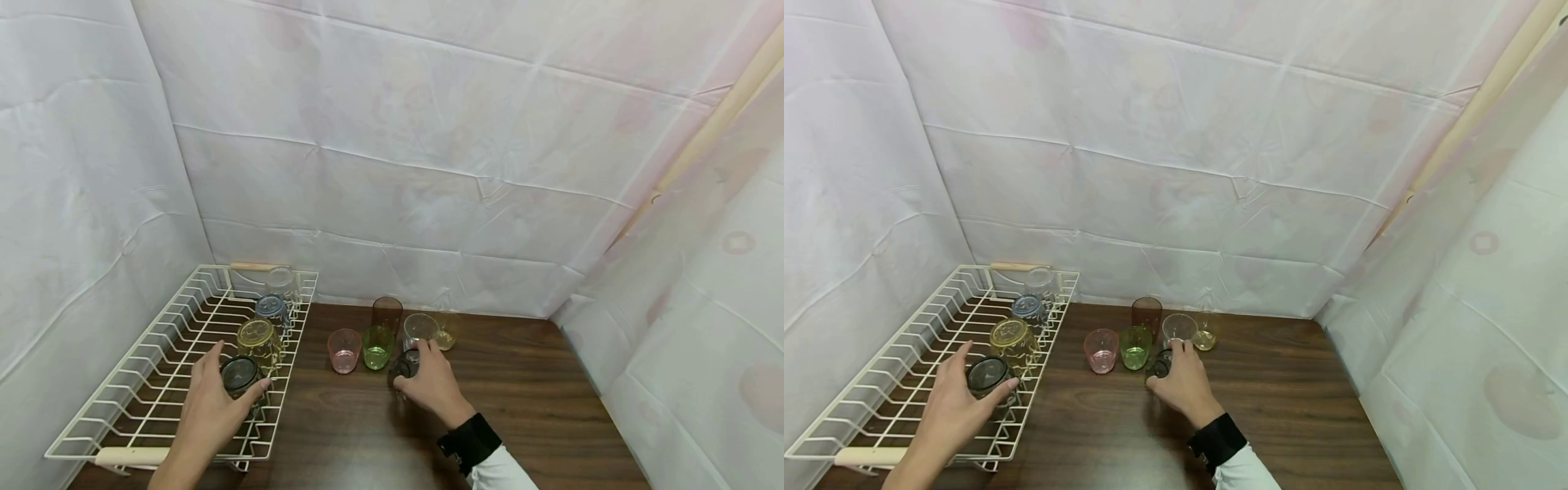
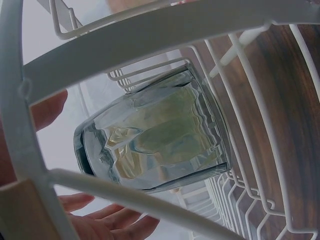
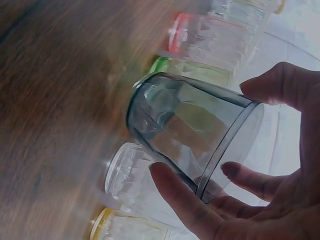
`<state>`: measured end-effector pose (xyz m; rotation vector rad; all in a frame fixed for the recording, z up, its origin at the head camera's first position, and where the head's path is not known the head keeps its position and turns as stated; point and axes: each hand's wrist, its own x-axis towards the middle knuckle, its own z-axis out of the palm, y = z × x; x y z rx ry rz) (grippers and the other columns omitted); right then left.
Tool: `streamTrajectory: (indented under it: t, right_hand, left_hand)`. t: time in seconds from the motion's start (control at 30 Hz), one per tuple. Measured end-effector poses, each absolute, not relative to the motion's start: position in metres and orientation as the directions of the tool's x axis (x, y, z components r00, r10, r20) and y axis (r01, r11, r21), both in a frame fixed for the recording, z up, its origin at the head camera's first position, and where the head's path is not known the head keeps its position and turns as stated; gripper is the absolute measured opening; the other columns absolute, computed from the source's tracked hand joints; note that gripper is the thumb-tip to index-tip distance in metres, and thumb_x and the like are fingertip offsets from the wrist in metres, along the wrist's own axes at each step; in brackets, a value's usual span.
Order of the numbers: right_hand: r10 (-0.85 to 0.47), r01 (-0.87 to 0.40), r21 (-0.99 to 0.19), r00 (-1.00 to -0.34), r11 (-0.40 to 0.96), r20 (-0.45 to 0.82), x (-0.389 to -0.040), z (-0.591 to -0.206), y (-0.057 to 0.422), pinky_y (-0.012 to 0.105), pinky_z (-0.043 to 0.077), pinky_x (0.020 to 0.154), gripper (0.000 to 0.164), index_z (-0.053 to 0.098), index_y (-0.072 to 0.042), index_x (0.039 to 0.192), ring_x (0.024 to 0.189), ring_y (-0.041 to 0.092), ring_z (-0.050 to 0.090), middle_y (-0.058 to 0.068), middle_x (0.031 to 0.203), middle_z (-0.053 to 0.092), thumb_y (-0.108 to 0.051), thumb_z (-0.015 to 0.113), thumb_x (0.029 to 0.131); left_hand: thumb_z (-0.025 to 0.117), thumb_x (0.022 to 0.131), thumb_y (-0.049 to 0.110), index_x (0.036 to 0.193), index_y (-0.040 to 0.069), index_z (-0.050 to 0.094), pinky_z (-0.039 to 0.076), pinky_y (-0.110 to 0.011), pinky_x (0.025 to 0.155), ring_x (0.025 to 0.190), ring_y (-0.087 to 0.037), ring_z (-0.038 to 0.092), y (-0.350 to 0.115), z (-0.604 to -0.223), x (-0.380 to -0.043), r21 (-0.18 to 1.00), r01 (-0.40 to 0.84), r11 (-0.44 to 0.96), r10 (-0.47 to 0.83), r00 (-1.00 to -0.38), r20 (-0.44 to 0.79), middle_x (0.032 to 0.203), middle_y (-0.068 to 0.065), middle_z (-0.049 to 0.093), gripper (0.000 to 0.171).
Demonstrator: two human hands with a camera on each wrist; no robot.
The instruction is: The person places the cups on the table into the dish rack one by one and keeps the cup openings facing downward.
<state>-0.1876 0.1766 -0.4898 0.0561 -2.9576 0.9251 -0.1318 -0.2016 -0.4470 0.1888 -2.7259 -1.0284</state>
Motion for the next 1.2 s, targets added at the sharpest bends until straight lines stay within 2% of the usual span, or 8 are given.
streamTrajectory:
  t: [0.23,0.43,0.7,0.8,0.87,0.97,1.07,1.2]
  right_hand:
    - [0.023,-0.069,-0.687,-0.992,0.723,0.123,-0.174,-0.482,0.185,0.050,0.055,0.096,0.068,0.056,-0.010,0.143,0.118,0.031,0.064,0.009,0.139,0.057,-0.028,0.078,0.082]
    - [0.064,-0.100,-0.803,-0.983,0.587,0.169,-0.165,-0.481,0.192,0.048,0.050,0.101,0.058,0.057,-0.009,0.140,0.120,0.029,0.060,0.007,0.135,0.059,-0.017,0.080,0.087]
    - [0.118,-0.096,-0.919,-0.982,0.382,0.151,-0.157,-0.489,0.201,0.033,0.051,0.088,0.045,0.055,-0.008,0.127,0.112,0.022,0.056,0.014,0.128,0.059,-0.010,0.079,0.089]
    - [0.123,-0.111,-0.966,-0.982,0.235,0.143,-0.154,-0.494,0.203,0.025,0.050,0.078,0.041,0.052,-0.002,0.126,0.100,0.017,0.054,0.016,0.120,0.055,-0.003,0.074,0.091]
    - [0.112,-0.120,-0.989,-0.985,0.090,0.130,-0.152,-0.496,0.204,0.022,0.048,0.071,0.037,0.049,0.000,0.125,0.090,0.012,0.054,0.013,0.113,0.052,0.000,0.068,0.093]
    - [0.061,-0.120,-0.976,-0.992,-0.183,0.110,-0.149,-0.499,0.204,0.019,0.051,0.070,0.029,0.048,-0.003,0.123,0.085,0.007,0.057,0.006,0.109,0.051,0.002,0.057,0.096]
    - [-0.061,-0.090,-0.897,-0.990,-0.432,0.129,-0.145,-0.500,0.203,0.023,0.061,0.079,0.024,0.050,-0.011,0.122,0.096,0.007,0.067,0.002,0.117,0.060,-0.001,0.045,0.101]
    - [-0.257,0.021,-0.750,-0.945,-0.661,0.200,-0.141,-0.500,0.200,0.033,0.065,0.092,0.038,0.055,-0.015,0.131,0.112,0.015,0.073,0.001,0.130,0.070,-0.006,0.029,0.106]
  left_hand:
    - [0.091,0.085,0.039,0.168,-0.004,0.017,0.042,-0.076,0.108,0.138,-0.062,0.043,-0.200,-0.446,-0.132,0.667,-0.040,0.744,-0.207,-0.963,0.173,0.161,-0.041,0.029,0.119]
    - [0.092,0.084,0.037,0.166,-0.006,0.019,0.044,-0.076,0.103,0.135,-0.062,0.044,-0.201,-0.448,-0.130,0.649,-0.005,0.761,-0.194,-0.956,0.220,0.157,-0.042,0.033,0.117]
    - [0.092,0.083,0.035,0.166,-0.007,0.020,0.044,-0.076,0.101,0.134,-0.062,0.044,-0.202,-0.453,-0.129,0.639,0.028,0.769,-0.186,-0.946,0.265,0.154,-0.042,0.036,0.117]
    - [0.092,0.083,0.034,0.166,-0.006,0.022,0.044,-0.076,0.099,0.132,-0.063,0.047,-0.202,-0.454,-0.129,0.642,0.037,0.766,-0.191,-0.940,0.283,0.152,-0.041,0.039,0.116]
    - [0.092,0.083,0.033,0.165,-0.006,0.023,0.045,-0.076,0.098,0.130,-0.063,0.048,-0.201,-0.454,-0.128,0.643,0.044,0.765,-0.197,-0.934,0.297,0.150,-0.041,0.040,0.115]
    - [0.093,0.082,0.031,0.165,-0.006,0.024,0.045,-0.076,0.096,0.128,-0.064,0.049,-0.201,-0.455,-0.128,0.642,0.054,0.765,-0.200,-0.927,0.316,0.149,-0.041,0.041,0.114]
    - [0.093,0.082,0.030,0.165,-0.006,0.024,0.045,-0.075,0.096,0.127,-0.064,0.049,-0.201,-0.455,-0.128,0.641,0.061,0.765,-0.199,-0.924,0.325,0.148,-0.040,0.042,0.114]
    - [0.093,0.082,0.029,0.165,-0.006,0.024,0.045,-0.075,0.096,0.128,-0.063,0.049,-0.200,-0.455,-0.128,0.641,0.066,0.765,-0.196,-0.923,0.330,0.148,-0.040,0.042,0.113]
